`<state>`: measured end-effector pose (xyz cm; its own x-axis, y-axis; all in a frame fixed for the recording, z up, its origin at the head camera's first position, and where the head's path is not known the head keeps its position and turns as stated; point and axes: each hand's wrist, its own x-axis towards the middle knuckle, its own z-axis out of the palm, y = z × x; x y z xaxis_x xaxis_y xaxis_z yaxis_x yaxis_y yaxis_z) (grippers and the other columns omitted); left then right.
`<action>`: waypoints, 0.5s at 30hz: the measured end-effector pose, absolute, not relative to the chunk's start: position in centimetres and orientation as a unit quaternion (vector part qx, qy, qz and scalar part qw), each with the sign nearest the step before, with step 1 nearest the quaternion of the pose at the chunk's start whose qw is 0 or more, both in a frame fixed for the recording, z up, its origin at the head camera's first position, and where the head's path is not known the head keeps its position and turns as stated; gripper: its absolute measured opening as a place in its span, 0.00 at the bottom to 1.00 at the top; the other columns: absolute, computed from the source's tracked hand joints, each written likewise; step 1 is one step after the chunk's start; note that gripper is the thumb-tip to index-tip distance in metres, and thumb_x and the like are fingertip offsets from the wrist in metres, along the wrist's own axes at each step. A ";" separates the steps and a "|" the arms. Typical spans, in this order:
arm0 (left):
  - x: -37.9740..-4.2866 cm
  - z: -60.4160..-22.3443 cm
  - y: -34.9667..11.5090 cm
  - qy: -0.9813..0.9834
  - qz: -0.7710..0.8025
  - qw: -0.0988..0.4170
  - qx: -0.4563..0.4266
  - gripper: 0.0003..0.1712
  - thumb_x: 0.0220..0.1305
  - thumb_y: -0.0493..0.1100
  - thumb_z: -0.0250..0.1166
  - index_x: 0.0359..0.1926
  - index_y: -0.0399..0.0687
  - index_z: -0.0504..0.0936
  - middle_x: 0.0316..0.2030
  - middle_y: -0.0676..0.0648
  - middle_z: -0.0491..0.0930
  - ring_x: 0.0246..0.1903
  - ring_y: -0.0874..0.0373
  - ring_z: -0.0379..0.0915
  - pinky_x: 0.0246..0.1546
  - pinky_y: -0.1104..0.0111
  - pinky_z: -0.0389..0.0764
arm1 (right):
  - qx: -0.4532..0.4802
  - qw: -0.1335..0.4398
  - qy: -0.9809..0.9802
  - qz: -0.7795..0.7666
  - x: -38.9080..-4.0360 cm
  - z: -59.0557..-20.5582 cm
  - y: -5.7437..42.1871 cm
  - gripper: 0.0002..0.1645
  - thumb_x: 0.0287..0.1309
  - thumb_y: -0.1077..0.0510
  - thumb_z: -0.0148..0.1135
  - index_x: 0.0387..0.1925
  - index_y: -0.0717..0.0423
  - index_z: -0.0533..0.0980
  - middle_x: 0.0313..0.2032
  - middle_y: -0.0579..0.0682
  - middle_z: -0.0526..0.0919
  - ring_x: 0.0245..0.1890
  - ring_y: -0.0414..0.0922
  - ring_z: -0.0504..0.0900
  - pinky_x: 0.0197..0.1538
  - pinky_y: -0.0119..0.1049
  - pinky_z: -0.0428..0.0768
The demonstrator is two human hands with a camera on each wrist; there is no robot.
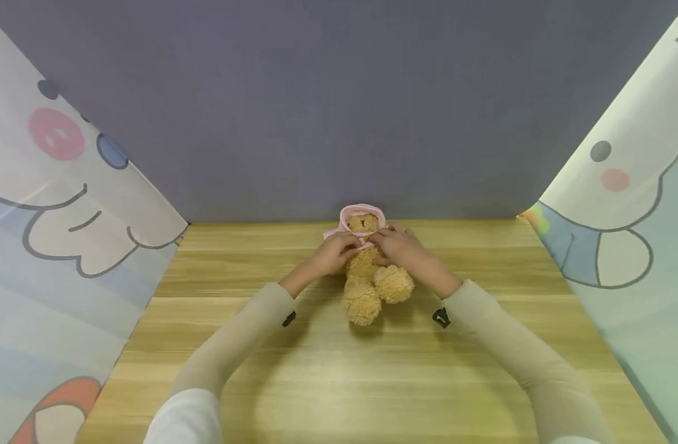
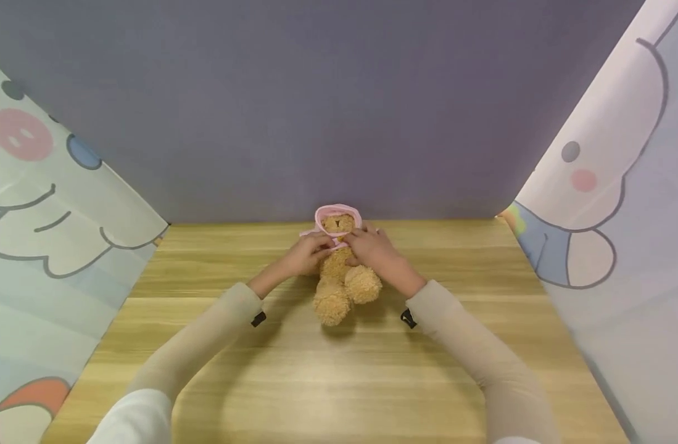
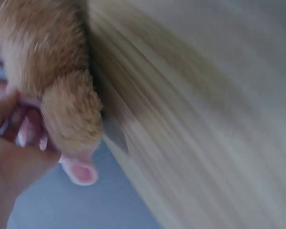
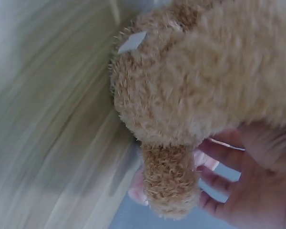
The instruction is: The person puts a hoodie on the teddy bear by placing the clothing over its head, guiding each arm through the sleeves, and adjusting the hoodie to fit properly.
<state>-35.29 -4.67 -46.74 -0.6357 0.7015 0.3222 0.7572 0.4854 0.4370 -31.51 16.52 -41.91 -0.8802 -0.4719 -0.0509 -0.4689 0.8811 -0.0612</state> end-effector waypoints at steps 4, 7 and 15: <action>-35.1 -46.8 -5.6 -0.830 -0.354 -0.014 -0.430 0.03 0.70 0.35 0.63 0.41 0.41 0.83 0.38 0.45 0.82 0.40 0.54 0.74 0.45 0.62 0.77 | -0.252 0.034 0.967 -0.015 -31.7 -42.2 16.6 0.38 0.63 0.45 0.69 0.70 0.51 0.71 0.70 0.52 0.72 0.63 0.59 0.69 0.59 0.61 0.71; -34.8 -46.8 -5.7 -0.842 -0.351 -0.032 -0.409 0.05 0.71 0.37 0.64 0.44 0.38 0.80 0.39 0.44 0.78 0.40 0.55 0.72 0.44 0.64 0.75 | -0.262 0.023 0.965 -0.017 -32.1 -42.3 16.6 0.33 0.61 0.47 0.72 0.67 0.48 0.74 0.68 0.51 0.74 0.62 0.58 0.70 0.59 0.60 0.71; -33.7 -46.9 -4.1 -0.899 -0.272 -0.009 -0.344 0.32 0.57 0.49 0.78 0.55 0.38 0.76 0.46 0.44 0.74 0.45 0.52 0.69 0.48 0.60 0.75 | -0.269 0.024 0.963 -0.007 -33.2 -42.3 16.2 0.21 0.60 0.51 0.73 0.53 0.52 0.81 0.57 0.53 0.81 0.62 0.59 0.72 0.58 0.59 0.72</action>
